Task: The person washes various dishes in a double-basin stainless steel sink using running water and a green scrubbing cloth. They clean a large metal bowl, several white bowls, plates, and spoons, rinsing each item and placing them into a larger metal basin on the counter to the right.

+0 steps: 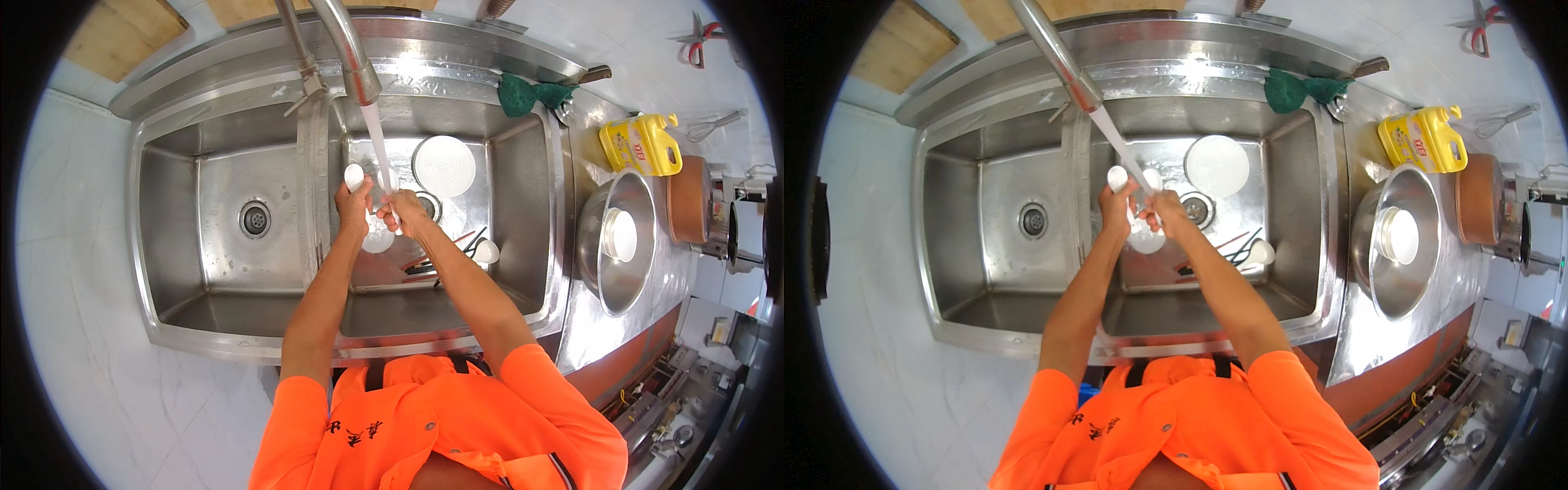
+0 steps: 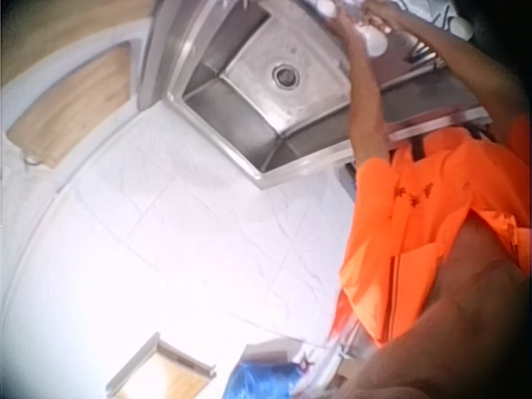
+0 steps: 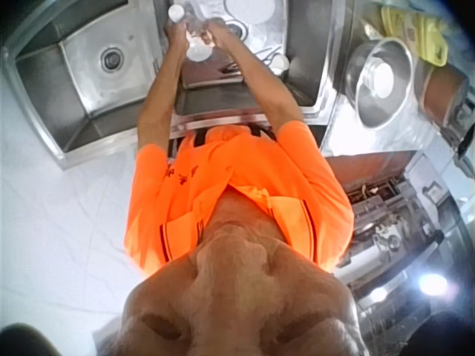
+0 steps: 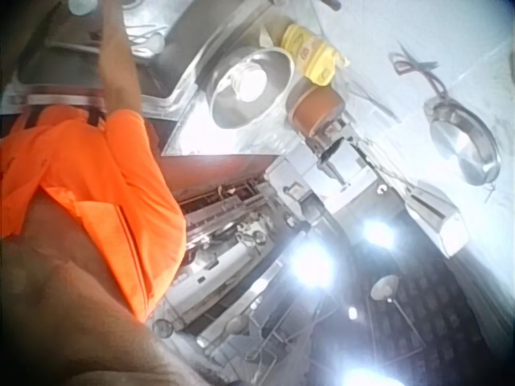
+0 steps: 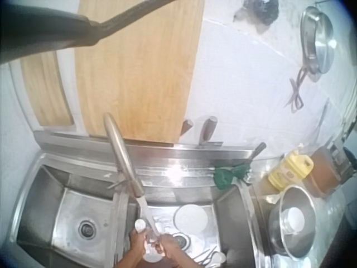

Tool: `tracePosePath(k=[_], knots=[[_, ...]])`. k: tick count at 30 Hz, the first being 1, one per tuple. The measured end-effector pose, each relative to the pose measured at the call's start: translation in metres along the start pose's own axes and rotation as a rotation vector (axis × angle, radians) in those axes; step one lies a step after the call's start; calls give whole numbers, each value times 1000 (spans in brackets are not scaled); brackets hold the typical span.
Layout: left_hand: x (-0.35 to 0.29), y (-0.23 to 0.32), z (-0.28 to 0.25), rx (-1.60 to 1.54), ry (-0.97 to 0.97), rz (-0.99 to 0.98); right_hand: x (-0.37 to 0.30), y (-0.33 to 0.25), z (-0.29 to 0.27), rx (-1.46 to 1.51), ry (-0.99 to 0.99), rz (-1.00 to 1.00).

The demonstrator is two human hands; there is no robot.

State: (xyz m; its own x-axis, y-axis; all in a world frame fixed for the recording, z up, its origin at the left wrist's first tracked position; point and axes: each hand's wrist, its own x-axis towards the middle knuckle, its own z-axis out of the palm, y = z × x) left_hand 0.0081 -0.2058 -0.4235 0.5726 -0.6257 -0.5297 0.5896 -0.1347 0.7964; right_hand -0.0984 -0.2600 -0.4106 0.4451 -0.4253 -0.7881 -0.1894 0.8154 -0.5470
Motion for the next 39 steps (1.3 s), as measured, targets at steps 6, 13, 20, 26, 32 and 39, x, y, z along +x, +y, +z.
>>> tracePosePath(k=[6, 13, 20, 26, 32, 39], knots=[[-7, 7, 5, 158, -46, 1, 3, 0, 5, 77, -190, 111], [7, -7, 4, -13, -92, -71, -19, 9, -17, 220, -224, -70], [-13, 8, 27, -265, -219, -284, -27, 23, -30, 125, 72, -357], [-24, -15, 34, 56, -62, 7, -39, 22, -24, -234, 132, -521], [-5, -14, 27, 46, -5, -133, -30, 39, -20, -272, 94, -651], [-23, 9, 28, -33, -151, -173, -32, 12, -13, -174, 106, -497]])
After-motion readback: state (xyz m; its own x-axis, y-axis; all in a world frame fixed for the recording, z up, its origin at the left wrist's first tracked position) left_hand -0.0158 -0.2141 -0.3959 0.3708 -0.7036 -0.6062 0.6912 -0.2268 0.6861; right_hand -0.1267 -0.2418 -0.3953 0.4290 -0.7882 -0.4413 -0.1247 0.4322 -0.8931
